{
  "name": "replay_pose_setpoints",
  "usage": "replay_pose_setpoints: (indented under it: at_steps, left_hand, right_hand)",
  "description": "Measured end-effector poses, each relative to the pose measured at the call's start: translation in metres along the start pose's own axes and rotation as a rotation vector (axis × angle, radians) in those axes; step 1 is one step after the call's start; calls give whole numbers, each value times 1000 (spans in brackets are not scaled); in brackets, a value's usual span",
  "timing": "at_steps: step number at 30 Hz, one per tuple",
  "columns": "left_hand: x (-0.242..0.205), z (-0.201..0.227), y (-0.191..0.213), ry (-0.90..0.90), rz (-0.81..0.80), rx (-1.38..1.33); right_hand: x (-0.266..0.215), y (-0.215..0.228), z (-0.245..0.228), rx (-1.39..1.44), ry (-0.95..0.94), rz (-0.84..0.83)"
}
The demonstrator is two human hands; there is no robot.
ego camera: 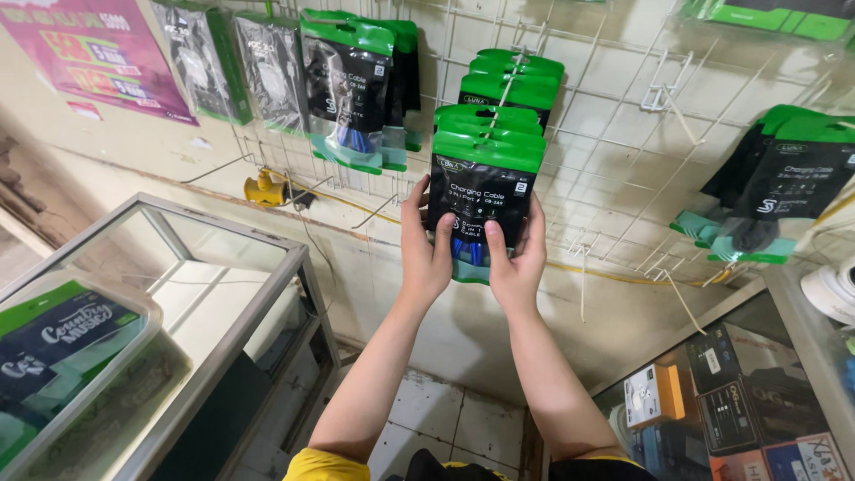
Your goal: The person takes packaged charging cables from a display rack and places them into a clear plastic container on a glass counter.
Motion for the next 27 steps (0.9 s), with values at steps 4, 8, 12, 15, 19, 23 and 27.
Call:
replay_pose_setpoints:
  at_steps: [4,8,12,15,19,23,27]
  left_hand:
    - [-5,11,6,19,6,-17]
    - [-9,17,13,21,-7,31]
    - [-14,19,16,4,-30,95]
    - [-16,17,16,32,-36,58]
    - [-19,11,16,1,-42,87]
    - [-19,4,16,68,-40,-9]
    - [-15,-5,14,122,-125,-344]
  right_hand:
    - [-5,-2,-7,73,-12,-2]
    - [-9,-4,-14,95,-17,-2]
    - [-11,-5,-18,87,15,-7]
    - [-13,-4,-20,96,-1,-8]
    - [-16,-4,-20,88,4,-15]
    - [-16,-4,-19,63,4,-11]
    - [-15,-1,-21,95,37,-23]
Point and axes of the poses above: each hand's wrist, its own x-axis towards the middle knuckle, its own y-axis out of the back of the hand, z = x × y, the point moved 1 cm from there along x, towards the middle knuckle, and after that the axes turned 8 degrees about -z, right-handed, at the moved point
